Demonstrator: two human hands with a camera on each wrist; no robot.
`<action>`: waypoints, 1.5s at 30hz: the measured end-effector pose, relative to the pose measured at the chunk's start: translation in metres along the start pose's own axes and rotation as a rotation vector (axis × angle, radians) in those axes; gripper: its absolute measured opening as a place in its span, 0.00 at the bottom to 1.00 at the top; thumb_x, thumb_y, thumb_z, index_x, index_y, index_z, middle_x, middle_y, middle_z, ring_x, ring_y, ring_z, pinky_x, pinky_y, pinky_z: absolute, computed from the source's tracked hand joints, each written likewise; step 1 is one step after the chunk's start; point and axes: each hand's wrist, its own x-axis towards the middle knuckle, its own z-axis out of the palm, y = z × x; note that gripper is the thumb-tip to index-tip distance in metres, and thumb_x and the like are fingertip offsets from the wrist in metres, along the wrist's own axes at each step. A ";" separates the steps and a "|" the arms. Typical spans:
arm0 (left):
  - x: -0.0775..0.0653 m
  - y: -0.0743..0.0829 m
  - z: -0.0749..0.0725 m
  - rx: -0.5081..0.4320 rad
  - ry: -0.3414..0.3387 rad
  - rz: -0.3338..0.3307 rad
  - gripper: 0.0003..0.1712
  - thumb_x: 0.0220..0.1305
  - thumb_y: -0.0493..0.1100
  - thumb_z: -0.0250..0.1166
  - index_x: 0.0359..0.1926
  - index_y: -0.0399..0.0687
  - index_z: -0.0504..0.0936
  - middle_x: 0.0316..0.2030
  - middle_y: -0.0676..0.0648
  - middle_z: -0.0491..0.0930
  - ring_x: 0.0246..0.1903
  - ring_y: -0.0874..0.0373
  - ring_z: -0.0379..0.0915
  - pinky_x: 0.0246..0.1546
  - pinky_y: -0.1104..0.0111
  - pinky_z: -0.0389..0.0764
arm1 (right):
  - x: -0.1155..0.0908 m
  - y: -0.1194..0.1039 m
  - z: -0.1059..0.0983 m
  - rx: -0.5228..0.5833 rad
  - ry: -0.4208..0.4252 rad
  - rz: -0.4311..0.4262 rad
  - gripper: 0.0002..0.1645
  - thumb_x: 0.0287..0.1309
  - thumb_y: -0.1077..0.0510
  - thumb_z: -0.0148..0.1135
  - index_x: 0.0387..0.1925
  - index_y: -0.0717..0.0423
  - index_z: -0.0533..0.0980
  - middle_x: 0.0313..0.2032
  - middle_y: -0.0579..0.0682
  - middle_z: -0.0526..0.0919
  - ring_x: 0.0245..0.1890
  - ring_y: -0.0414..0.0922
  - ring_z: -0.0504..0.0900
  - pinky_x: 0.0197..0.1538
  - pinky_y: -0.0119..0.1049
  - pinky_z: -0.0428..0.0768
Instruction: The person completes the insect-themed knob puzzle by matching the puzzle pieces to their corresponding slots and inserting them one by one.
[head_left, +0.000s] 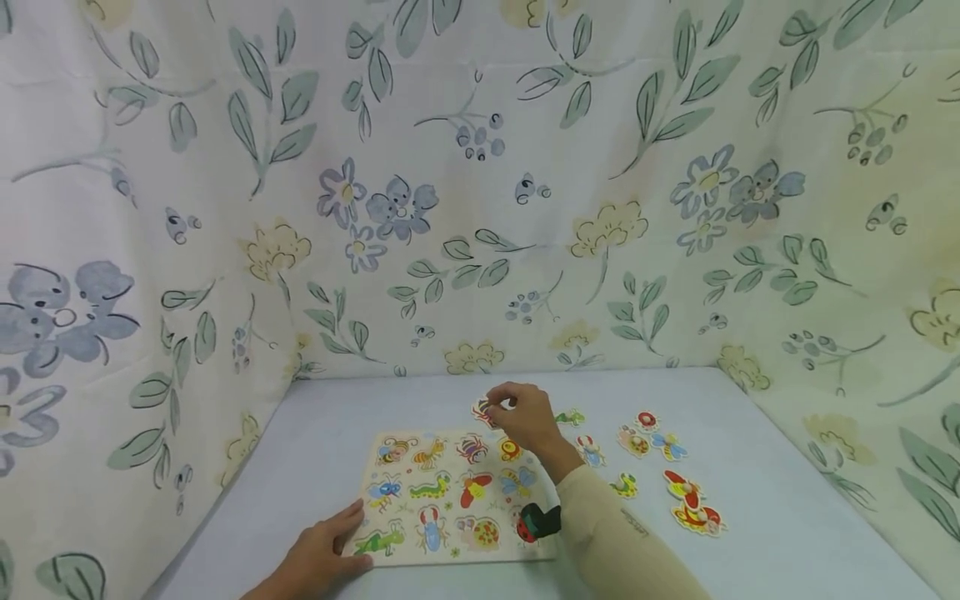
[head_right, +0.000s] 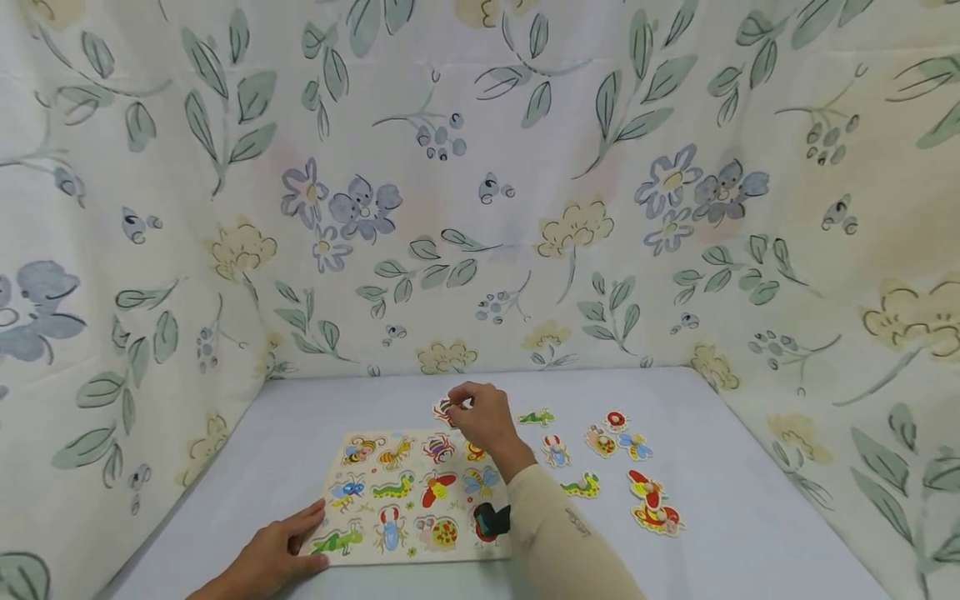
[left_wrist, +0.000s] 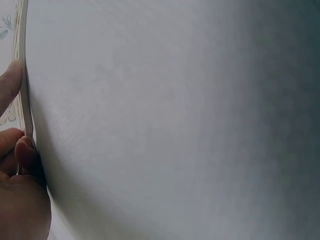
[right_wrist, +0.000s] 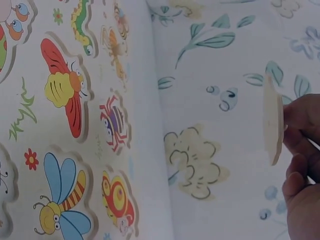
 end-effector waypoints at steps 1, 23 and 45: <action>0.000 0.000 0.000 0.001 -0.003 0.002 0.54 0.36 0.56 0.79 0.64 0.37 0.71 0.69 0.43 0.59 0.67 0.37 0.53 0.61 0.44 0.61 | 0.001 0.000 0.002 0.000 -0.005 0.001 0.06 0.52 0.64 0.69 0.35 0.55 0.84 0.32 0.44 0.84 0.38 0.48 0.77 0.41 0.43 0.78; -0.001 0.004 0.002 0.034 0.007 0.052 0.52 0.38 0.56 0.78 0.64 0.37 0.71 0.69 0.43 0.61 0.67 0.38 0.53 0.62 0.43 0.59 | 0.008 0.020 0.053 -0.047 -0.116 0.129 0.05 0.53 0.64 0.67 0.34 0.55 0.82 0.29 0.42 0.80 0.28 0.40 0.75 0.32 0.35 0.77; -0.002 0.000 0.000 0.034 0.002 0.045 0.52 0.39 0.56 0.78 0.64 0.36 0.70 0.69 0.44 0.60 0.67 0.38 0.52 0.62 0.43 0.60 | 0.001 0.039 0.082 -0.104 -0.250 0.312 0.07 0.52 0.64 0.69 0.35 0.54 0.81 0.29 0.44 0.77 0.32 0.44 0.75 0.38 0.39 0.78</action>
